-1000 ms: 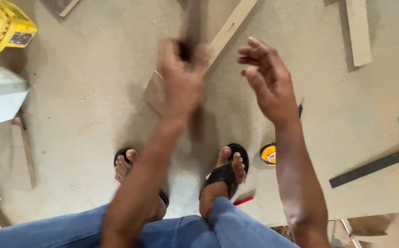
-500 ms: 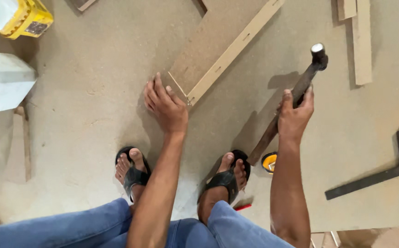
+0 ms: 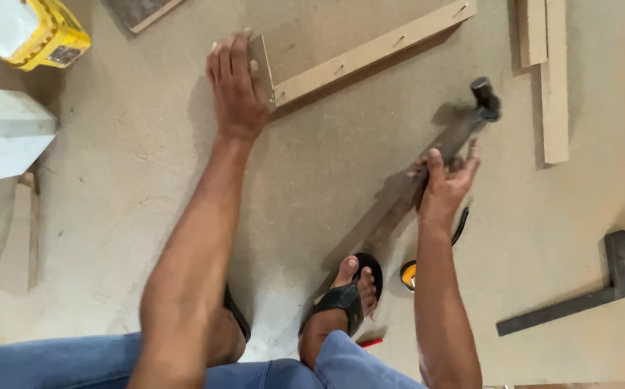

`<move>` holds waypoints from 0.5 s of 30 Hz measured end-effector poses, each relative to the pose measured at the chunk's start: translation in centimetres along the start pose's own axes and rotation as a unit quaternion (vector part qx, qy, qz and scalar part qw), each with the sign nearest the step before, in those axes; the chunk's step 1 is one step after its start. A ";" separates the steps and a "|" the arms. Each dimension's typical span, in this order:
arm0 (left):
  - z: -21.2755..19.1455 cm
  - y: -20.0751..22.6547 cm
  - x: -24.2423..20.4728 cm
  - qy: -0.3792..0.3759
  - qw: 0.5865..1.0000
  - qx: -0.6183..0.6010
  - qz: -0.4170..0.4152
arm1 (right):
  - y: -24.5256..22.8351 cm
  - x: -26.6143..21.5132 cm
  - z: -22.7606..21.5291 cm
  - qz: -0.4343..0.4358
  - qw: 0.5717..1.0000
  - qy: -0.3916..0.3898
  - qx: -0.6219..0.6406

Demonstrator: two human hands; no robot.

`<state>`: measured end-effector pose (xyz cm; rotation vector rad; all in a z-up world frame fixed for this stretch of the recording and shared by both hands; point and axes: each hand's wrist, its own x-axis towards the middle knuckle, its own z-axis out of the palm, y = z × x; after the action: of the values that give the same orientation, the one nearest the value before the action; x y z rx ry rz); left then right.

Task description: The person applies glue to wooden strips, aligns them to form a frame, and secures the joints by hammering nails. The person also uses a circular saw to cut a small piece of wood on the floor.

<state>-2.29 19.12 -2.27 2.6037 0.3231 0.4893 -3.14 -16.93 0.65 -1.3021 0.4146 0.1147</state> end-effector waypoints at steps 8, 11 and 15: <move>-2.3 0.4 -3.5 -0.076 0.993 0.061 0.063 | 1.9 -1.3 -0.9 0.122 0.979 -0.039 0.156; -0.9 0.6 -4.0 -0.056 0.995 0.063 0.051 | 2.4 -3.0 -1.0 0.147 0.979 -0.061 0.126; 0.4 0.1 -3.9 -0.015 0.997 0.064 0.049 | 2.9 -3.7 0.1 0.146 0.982 -0.076 0.091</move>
<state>-5.65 17.65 -3.69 2.7577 0.2248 0.4775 -7.44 -15.54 -0.66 -1.0395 0.4720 0.4114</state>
